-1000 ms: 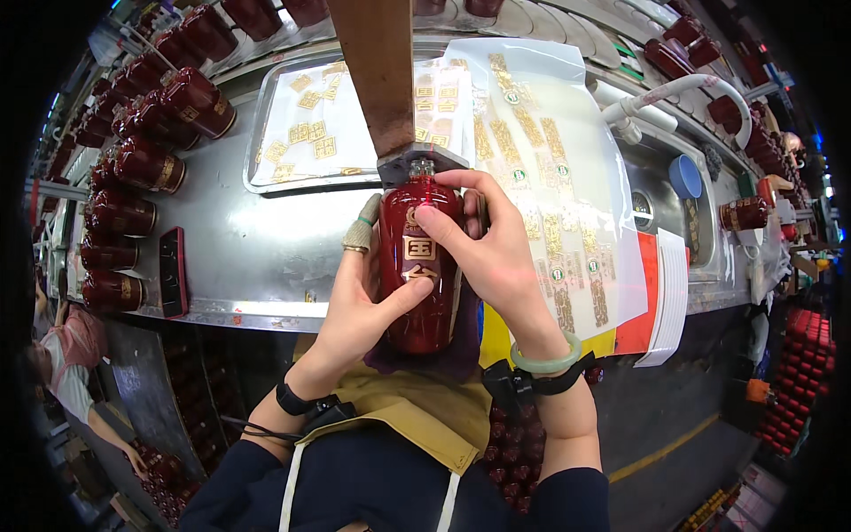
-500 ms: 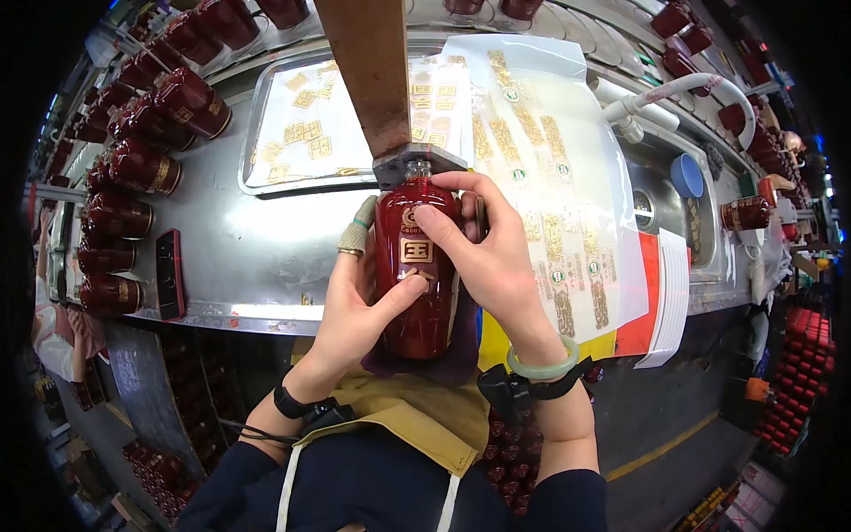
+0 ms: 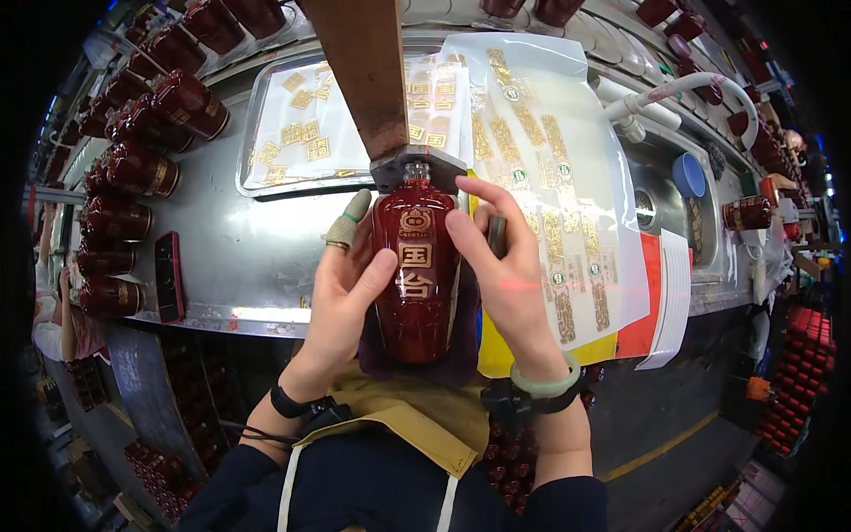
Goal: Applying decorative labels and stickers to glass liquor bottles on a production line.
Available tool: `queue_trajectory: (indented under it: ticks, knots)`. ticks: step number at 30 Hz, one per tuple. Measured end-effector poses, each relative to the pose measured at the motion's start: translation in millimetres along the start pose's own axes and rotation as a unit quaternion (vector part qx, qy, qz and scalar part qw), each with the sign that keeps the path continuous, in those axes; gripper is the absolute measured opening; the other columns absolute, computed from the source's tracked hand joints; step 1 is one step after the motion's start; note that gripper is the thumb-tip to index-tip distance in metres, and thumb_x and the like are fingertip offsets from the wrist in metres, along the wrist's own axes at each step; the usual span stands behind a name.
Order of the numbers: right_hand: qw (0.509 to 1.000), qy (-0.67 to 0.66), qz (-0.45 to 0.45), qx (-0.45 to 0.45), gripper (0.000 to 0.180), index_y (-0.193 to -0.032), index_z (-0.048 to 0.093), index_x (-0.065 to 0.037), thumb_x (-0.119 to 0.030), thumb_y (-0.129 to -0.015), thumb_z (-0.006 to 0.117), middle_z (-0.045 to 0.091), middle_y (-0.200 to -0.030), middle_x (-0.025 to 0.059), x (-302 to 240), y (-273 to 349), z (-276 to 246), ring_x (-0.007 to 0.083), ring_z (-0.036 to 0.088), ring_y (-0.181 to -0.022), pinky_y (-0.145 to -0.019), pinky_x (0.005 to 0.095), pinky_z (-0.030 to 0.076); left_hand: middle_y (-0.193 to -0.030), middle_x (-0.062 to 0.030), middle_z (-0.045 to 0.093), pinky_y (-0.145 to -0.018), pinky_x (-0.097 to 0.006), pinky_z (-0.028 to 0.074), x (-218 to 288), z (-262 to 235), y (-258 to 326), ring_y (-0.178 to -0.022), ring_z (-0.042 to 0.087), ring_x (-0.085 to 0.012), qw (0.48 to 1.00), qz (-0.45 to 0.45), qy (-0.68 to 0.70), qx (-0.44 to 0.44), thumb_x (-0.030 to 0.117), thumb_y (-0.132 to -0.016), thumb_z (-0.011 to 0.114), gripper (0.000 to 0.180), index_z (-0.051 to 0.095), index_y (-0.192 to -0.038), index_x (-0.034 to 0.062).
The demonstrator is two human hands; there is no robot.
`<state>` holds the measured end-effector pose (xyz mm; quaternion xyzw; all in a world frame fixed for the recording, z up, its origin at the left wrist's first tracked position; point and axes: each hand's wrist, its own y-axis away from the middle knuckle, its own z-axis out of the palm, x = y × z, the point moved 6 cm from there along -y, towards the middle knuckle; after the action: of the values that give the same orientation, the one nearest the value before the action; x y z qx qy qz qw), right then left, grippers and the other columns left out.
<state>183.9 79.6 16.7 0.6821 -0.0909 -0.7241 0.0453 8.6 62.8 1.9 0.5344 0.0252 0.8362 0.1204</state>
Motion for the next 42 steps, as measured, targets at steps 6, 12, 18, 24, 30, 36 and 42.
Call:
queue_trajectory:
  ticks: [6,12,18,24,30,36,42]
  knots:
    - [0.999,0.028,-0.017,-0.003,0.057,-0.147,0.055,-0.007,-0.013,-0.095,0.078,0.044,-0.091,-0.0069,11.3,18.4,5.2,0.0024,0.041,-0.08,-0.072,0.0187,0.035,-0.156,-0.0182,0.045,-0.118,-0.038,0.041,-6.1,-1.2,-7.9,-0.141,0.049,-0.0225,0.999,-0.035,0.019,-0.013,0.011,-0.102,0.069,0.079,0.021,-0.163,-0.003]
    - [0.998,0.045,-0.037,-0.004,0.061,-0.148,0.053,-0.007,-0.013,-0.094,0.08,0.044,-0.095,-0.0052,9.9,18.0,4.8,0.0038,0.043,-0.082,-0.074,0.019,0.038,-0.155,-0.0171,0.046,-0.117,-0.038,0.042,-10.1,-2.6,-8.6,-0.14,0.05,-0.0223,0.998,-0.053,0.023,-0.013,0.012,-0.101,0.07,0.079,0.023,-0.163,-0.0031]
    - [0.999,0.042,-0.015,0.008,0.061,-0.147,0.053,-0.007,-0.013,-0.093,0.08,0.043,-0.093,-0.0053,8.1,17.4,8.0,0.004,0.043,-0.082,-0.075,0.0192,0.038,-0.154,-0.0175,0.048,-0.117,-0.038,0.042,-8.0,-2.4,-7.7,-0.14,0.051,-0.0223,0.999,-0.044,0.011,-0.003,0.011,-0.101,0.07,0.078,0.024,-0.162,-0.0037]
    - [0.999,0.043,-0.002,0.019,0.061,-0.146,0.054,-0.007,-0.016,-0.092,0.082,0.042,-0.092,-0.006,8.8,17.7,9.5,0.0042,0.041,-0.08,-0.073,0.0191,0.037,-0.153,-0.0176,0.048,-0.117,-0.038,0.042,-8.0,-1.8,-6.7,-0.139,0.051,-0.0221,0.999,-0.047,0.01,-0.003,0.011,-0.101,0.07,0.077,0.025,-0.162,-0.0031]
    - [0.999,0.038,-0.009,0.019,0.063,-0.146,0.054,-0.008,-0.02,-0.092,0.084,0.041,-0.092,-0.0064,9.4,17.6,9.3,0.0044,0.04,-0.079,-0.072,0.0193,0.036,-0.153,-0.0171,0.048,-0.117,-0.037,0.042,-6.2,-1.1,-7.3,-0.139,0.051,-0.0217,0.999,-0.047,0.018,-0.003,0.011,-0.101,0.07,0.076,0.026,-0.161,-0.003]
    - [0.998,0.053,-0.018,0.017,0.062,-0.146,0.054,-0.007,-0.02,-0.093,0.083,0.041,-0.091,-0.0065,8.5,17.5,9.1,0.0046,0.039,-0.079,-0.072,0.0195,0.035,-0.152,-0.0174,0.049,-0.117,-0.037,0.042,-6.8,-1.6,-7.0,-0.138,0.051,-0.0217,0.999,-0.047,0.004,-0.001,0.012,-0.101,0.07,0.076,0.026,-0.161,-0.0032]
    - [0.998,0.06,-0.014,0.006,0.059,-0.147,0.052,-0.006,-0.019,-0.096,0.079,0.043,-0.094,-0.0049,2.8,16.4,3.9,0.0053,0.042,-0.084,-0.077,0.0208,0.038,-0.15,-0.0178,0.05,-0.115,-0.037,0.044,-4.9,1.9,-7.7,-0.136,0.053,-0.0219,0.999,-0.045,0.008,0.0,0.012,-0.101,0.069,0.076,0.025,-0.161,-0.0046]
